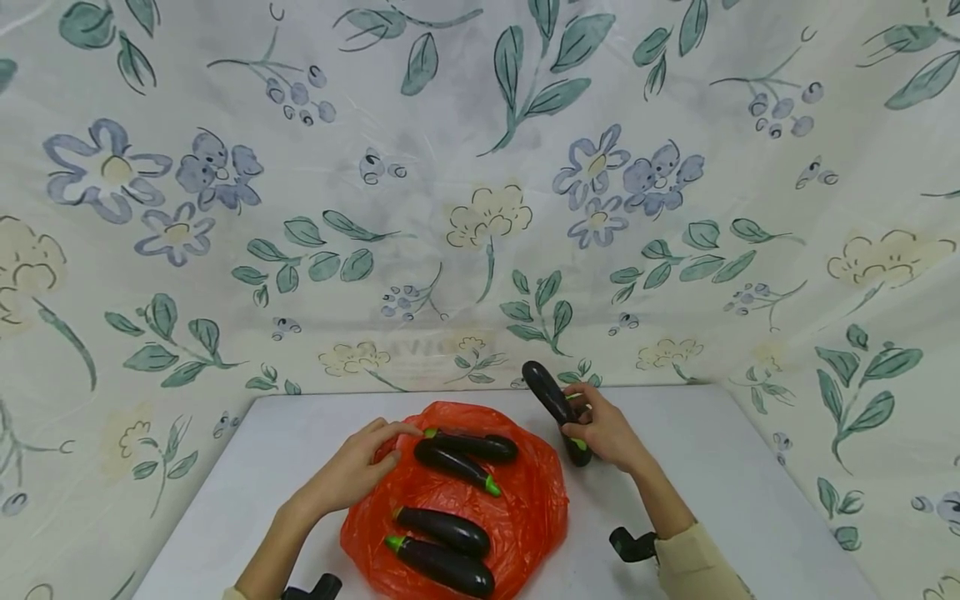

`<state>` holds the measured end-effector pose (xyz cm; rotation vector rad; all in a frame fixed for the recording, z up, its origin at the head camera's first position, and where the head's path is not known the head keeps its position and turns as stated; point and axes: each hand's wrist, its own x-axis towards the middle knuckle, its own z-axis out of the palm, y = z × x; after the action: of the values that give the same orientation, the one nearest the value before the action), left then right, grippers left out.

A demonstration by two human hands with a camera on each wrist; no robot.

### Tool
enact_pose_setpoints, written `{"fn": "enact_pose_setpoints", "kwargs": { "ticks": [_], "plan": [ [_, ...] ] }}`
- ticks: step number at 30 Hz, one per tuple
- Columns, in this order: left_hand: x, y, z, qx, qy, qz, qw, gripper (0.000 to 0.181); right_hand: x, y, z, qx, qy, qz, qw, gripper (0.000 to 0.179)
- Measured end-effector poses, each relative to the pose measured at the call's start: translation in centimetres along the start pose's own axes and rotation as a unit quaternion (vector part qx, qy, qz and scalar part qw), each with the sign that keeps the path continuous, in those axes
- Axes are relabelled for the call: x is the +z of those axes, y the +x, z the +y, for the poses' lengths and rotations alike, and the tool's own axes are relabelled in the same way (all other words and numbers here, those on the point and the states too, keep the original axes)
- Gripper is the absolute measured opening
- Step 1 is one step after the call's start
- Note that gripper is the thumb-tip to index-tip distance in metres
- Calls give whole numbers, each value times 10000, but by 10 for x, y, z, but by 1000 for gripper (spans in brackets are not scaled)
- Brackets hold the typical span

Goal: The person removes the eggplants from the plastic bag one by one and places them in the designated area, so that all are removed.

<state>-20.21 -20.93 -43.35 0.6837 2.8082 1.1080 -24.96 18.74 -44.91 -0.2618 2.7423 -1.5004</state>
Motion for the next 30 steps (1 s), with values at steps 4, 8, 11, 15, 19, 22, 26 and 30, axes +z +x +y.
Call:
{"fn": "enact_pose_setpoints", "kwargs": {
  "ticks": [4,8,11,15,19,22,26,30],
  "plan": [
    [0,0,0,-20,-31,-4,10000,41,-1,1,3,7,-66,122,9999,52],
    [0,0,-1,-24,-25,-3,10000,41,-3,3,6,-27,-186,243,9995,53],
    [1,0,-1,-52,-20,-2,10000,40,-6,4,10,12,-261,303,9992,53],
    [1,-1,-1,-84,2,29,10000,40,-13,6,16,67,-346,380,9987,53],
    [1,-1,-1,-97,12,43,9999,41,-22,9,22,130,-377,455,9982,53],
    [1,-1,-1,-125,-2,44,9999,41,-29,11,28,183,-359,486,9980,54],
    [1,-1,-2,-114,-7,49,9999,41,-37,14,38,318,-420,435,9977,55],
    [1,-2,-2,-100,-6,23,9999,40,-43,15,50,506,-552,426,9963,53]
  ]
}}
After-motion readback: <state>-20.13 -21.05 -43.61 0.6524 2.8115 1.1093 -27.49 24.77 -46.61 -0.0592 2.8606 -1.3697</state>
